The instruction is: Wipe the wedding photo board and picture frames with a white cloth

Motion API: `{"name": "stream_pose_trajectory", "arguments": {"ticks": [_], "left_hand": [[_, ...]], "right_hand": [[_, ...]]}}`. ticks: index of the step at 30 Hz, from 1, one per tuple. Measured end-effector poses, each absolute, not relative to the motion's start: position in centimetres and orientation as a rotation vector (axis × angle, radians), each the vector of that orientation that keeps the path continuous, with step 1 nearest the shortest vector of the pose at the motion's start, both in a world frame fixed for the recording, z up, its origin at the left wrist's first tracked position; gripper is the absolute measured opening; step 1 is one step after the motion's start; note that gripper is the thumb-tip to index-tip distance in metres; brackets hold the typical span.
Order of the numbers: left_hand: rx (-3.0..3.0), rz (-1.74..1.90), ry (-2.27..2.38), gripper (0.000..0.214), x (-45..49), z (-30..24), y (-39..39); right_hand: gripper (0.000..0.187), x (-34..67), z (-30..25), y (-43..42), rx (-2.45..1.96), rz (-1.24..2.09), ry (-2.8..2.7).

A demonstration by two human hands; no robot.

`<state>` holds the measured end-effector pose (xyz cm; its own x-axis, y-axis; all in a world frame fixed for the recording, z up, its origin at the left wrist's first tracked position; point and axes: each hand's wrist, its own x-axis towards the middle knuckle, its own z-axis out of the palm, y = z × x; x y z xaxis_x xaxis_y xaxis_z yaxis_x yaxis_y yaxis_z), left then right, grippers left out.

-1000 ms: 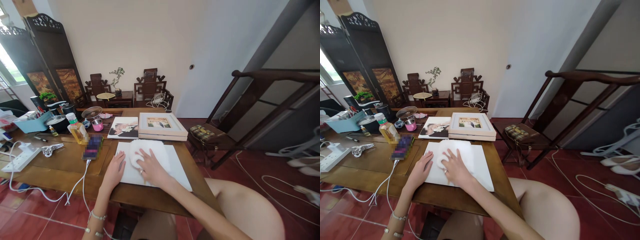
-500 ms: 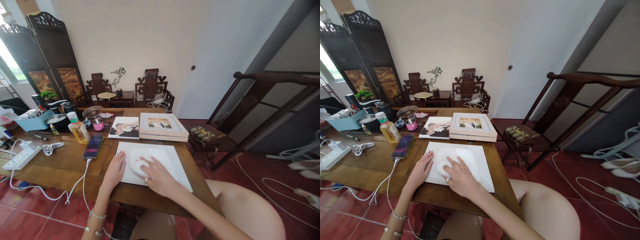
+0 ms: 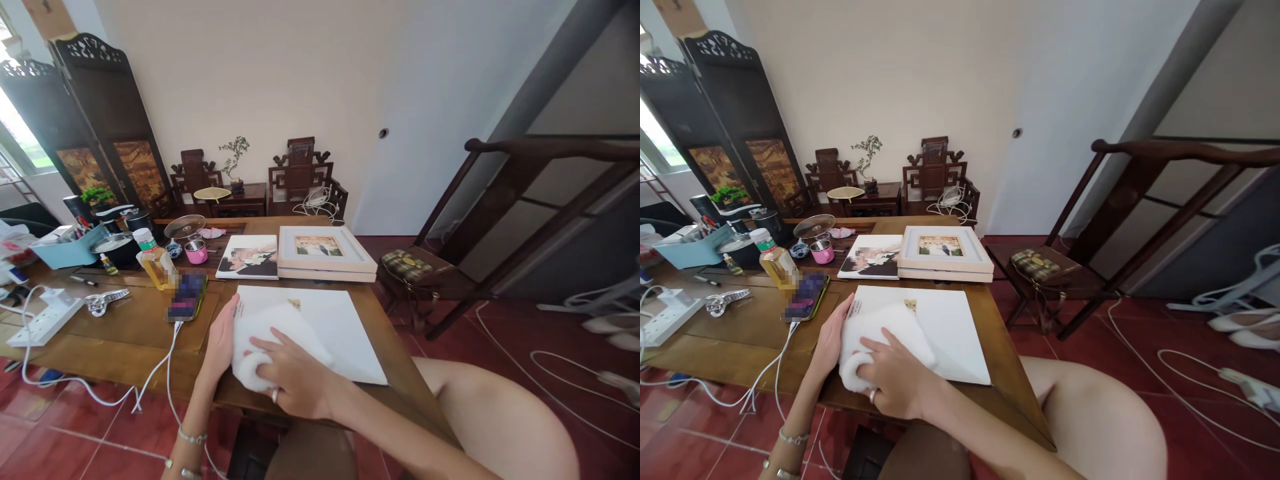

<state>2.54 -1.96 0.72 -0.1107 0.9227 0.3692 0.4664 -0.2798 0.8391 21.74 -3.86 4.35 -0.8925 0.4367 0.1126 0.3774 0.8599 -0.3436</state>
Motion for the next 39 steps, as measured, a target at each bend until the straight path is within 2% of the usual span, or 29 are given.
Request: {"name": "stream_pose_trajectory", "arguments": {"ticks": [4, 9, 13, 21, 31, 39], "left_hand": [[1.917, 1.168, 1.576, 0.047, 2.6, -0.5, -1.6], [2.093, 1.011, 1.632, 0.042, 2.6, -1.6, -1.2], [2.162, 0.983, 1.638, 0.039, 2.5, -1.7, -1.1], [2.18, 1.029, 1.639, 0.037, 2.5, -1.2, -1.2], [2.166, 1.007, 1.653, 0.037, 2.3, -1.9, -1.1], [2.198, 0.985, 1.679, 0.036, 2.4, -1.7, -1.2]], "right_hand": [[0.015, 24.4, 5.3, -3.5, -0.87, 0.452, -2.827], [0.025, 24.4, 5.1, 0.4, -1.221, 0.313, -2.68], [0.033, 21.3, 4.8, 3.7, -1.268, 0.333, -2.587], [0.033, 16.7, 5.3, 6.7, -1.264, 0.546, -2.474], [0.045, 28.2, 4.4, 6.7, -1.426, 0.614, -2.252], [0.022, 33.4, 2.5, -0.5, -1.321, 0.446, -2.445]]}}
